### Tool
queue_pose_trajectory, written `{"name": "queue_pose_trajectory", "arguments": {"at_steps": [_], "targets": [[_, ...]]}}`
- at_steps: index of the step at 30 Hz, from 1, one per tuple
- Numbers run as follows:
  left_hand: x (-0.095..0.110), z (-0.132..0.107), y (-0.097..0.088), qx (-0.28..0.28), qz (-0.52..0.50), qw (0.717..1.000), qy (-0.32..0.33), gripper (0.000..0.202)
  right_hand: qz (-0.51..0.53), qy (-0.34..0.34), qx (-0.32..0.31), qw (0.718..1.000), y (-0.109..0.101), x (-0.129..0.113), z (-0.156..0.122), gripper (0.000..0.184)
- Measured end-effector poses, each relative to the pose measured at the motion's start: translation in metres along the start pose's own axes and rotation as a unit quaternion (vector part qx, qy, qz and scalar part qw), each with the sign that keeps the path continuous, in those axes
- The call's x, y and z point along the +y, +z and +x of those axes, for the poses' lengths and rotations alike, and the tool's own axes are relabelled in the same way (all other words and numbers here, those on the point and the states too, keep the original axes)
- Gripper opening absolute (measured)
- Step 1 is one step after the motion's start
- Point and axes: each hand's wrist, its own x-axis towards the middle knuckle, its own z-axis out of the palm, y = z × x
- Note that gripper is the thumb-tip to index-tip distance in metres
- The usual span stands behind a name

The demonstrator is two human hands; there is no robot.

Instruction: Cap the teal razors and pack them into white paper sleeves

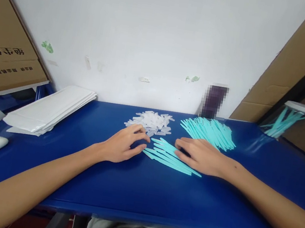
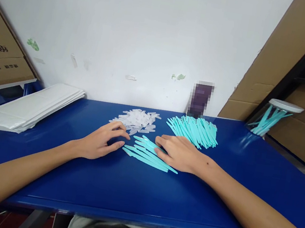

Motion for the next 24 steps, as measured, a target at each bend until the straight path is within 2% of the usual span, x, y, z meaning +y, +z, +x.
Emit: {"name": "queue_pose_trajectory", "arguments": {"at_steps": [5,14,24], "targets": [[0.003,-0.001,-0.003,-0.044,0.007,0.999,0.019,0.039,0.019,-0.005,-0.002,1.000,0.004,0.000,0.000,0.028],[0.018,0.004,0.001,-0.118,0.026,0.990,0.068,0.057,0.021,-0.011,-0.014,1.000,-0.001,-0.009,0.004,0.030],[0.015,-0.005,-0.011,-0.105,0.053,0.990,0.083,0.051,0.065,-0.003,-0.009,0.998,0.001,-0.004,0.003,0.036]]}}
